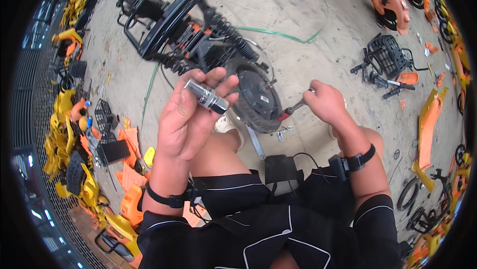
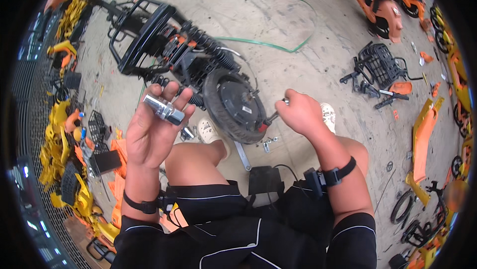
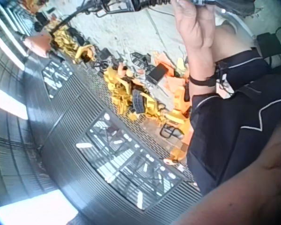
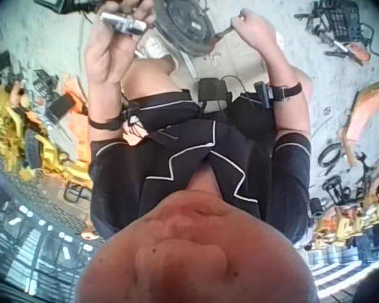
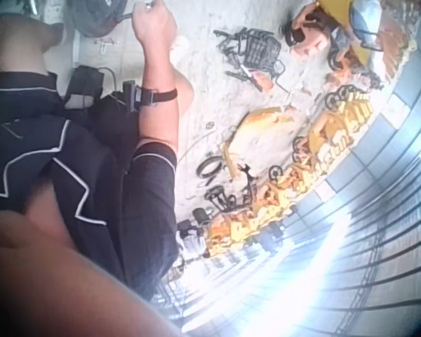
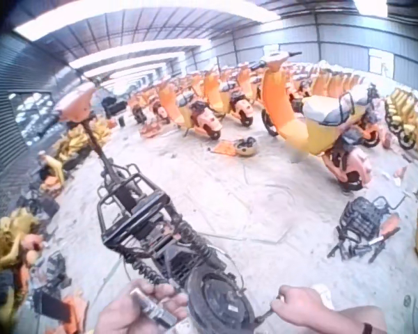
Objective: The person works on a motorcycle wheel assembly using a socket wrench and a small wrench. They remove and replace bolts on the hub of the wheel while it is positioned on the floor.
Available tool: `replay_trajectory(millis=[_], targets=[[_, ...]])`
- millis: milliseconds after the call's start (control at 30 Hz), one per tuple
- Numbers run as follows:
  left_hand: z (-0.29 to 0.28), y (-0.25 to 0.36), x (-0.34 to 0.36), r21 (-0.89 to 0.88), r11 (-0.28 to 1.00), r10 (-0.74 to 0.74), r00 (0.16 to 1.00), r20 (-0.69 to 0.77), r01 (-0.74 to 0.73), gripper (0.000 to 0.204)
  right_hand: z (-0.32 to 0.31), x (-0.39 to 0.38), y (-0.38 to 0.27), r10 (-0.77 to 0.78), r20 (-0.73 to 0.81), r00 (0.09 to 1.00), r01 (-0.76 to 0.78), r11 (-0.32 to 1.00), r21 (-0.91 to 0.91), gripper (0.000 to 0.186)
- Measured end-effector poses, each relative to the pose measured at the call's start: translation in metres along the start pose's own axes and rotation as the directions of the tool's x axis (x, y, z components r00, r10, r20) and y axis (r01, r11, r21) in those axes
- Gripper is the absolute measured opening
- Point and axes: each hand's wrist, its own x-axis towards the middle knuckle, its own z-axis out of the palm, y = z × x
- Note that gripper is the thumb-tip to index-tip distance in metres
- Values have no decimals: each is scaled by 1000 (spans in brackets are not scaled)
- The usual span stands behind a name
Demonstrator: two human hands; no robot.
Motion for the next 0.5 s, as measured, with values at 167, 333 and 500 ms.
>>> replay_trajectory(millis=[167, 333, 500], targets=[[33, -76, 54, -180, 983, -7, 998, 68, 19, 46, -24, 11, 17, -39, -47, 998, 35, 997, -73, 43], [17, -145, 71, -223, 975, 15, 999, -34, -22, 49, -21, 19, 26, -21, 19, 1000, 21, 999, -29, 41], [8, -165, 83, -60, 998, 19, 999, 33, -17, 52, -6, 19, 31, -15, 100, 995, 19, 999, -39, 43]])
